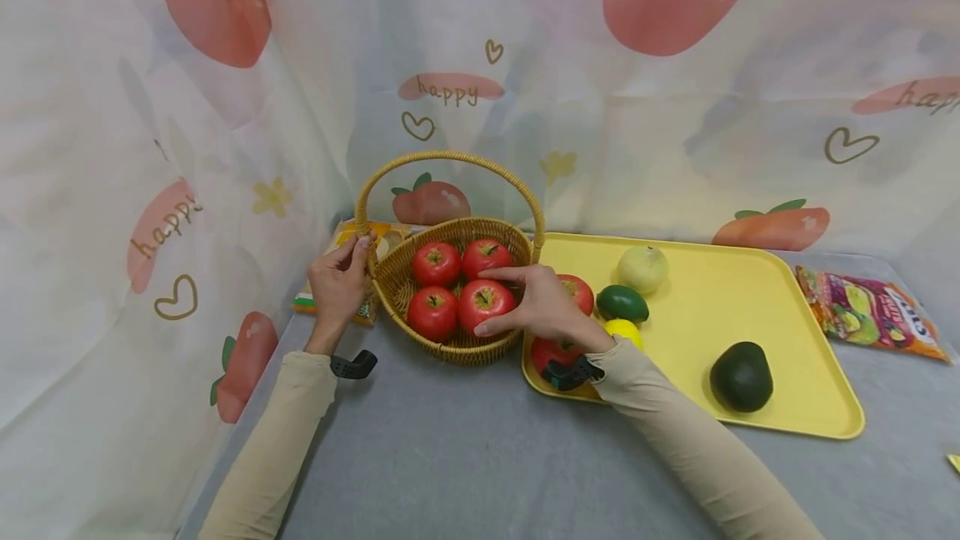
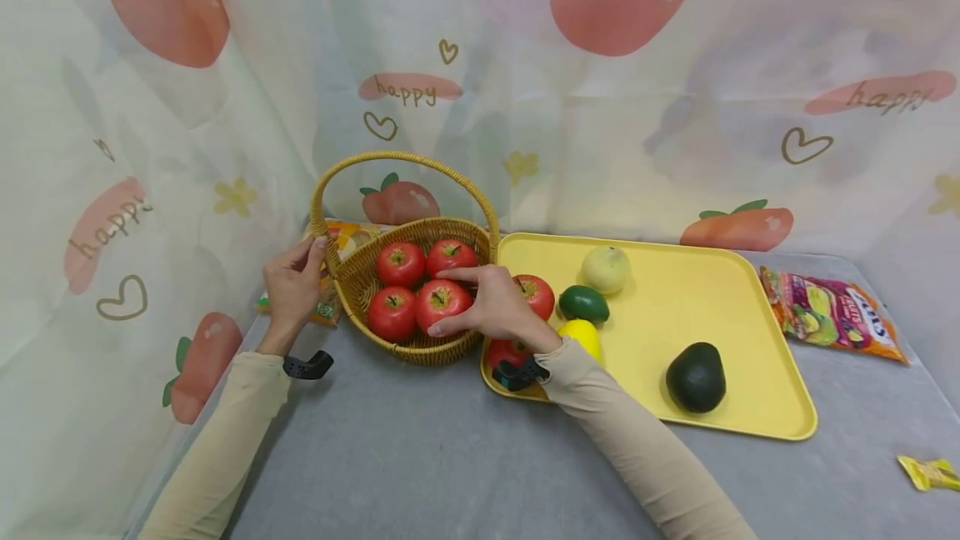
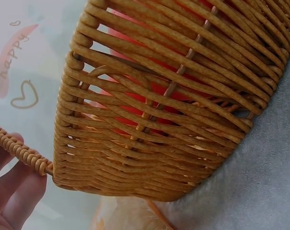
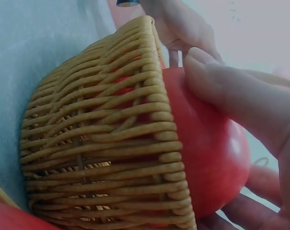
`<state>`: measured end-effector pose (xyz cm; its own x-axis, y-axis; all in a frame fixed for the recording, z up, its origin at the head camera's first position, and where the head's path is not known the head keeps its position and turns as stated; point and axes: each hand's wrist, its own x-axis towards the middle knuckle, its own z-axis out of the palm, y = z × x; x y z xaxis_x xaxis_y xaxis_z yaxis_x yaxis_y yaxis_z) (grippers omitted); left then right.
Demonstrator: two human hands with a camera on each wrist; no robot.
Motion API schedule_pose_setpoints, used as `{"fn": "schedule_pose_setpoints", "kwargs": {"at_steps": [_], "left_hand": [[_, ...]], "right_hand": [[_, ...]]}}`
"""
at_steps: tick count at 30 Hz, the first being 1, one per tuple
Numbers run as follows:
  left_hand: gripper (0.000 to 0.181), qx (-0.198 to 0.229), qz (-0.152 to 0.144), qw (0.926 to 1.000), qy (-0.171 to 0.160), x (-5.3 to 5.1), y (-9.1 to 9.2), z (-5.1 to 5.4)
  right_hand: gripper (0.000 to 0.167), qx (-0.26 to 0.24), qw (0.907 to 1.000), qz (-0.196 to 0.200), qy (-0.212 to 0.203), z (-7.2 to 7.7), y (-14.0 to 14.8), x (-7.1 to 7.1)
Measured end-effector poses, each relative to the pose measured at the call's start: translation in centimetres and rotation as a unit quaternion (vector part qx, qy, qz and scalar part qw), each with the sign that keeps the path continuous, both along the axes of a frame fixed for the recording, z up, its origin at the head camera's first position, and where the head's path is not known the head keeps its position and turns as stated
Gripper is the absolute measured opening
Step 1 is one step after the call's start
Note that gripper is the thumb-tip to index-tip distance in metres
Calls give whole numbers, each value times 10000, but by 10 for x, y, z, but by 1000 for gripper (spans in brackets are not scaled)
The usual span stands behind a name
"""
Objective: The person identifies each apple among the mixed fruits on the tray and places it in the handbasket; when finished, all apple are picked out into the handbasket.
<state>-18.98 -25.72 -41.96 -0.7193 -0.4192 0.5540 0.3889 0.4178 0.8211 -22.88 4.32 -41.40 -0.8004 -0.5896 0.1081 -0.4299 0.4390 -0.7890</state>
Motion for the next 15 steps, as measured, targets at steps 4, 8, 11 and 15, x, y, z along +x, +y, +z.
{"fn": "schedule_pose_setpoints", "kwargs": {"at_steps": [4,8,11,15], "left_hand": [[29,-28,46,10000,-61,0,0,0],[28,44,13,10000,-38,0,1,0],[29,109,-54,9999,14,0,1,0],[29,131,-107,9998,44,0,1,0]], "right_hand": [[75,58,10000,-8,19,-1,-2,-1],[76,167,9999,3,5,-1,-4,-3],[76,273,9996,50,85,-2,-6,-4],[76,544,9975,186,418,-5,-8,-4]]}}
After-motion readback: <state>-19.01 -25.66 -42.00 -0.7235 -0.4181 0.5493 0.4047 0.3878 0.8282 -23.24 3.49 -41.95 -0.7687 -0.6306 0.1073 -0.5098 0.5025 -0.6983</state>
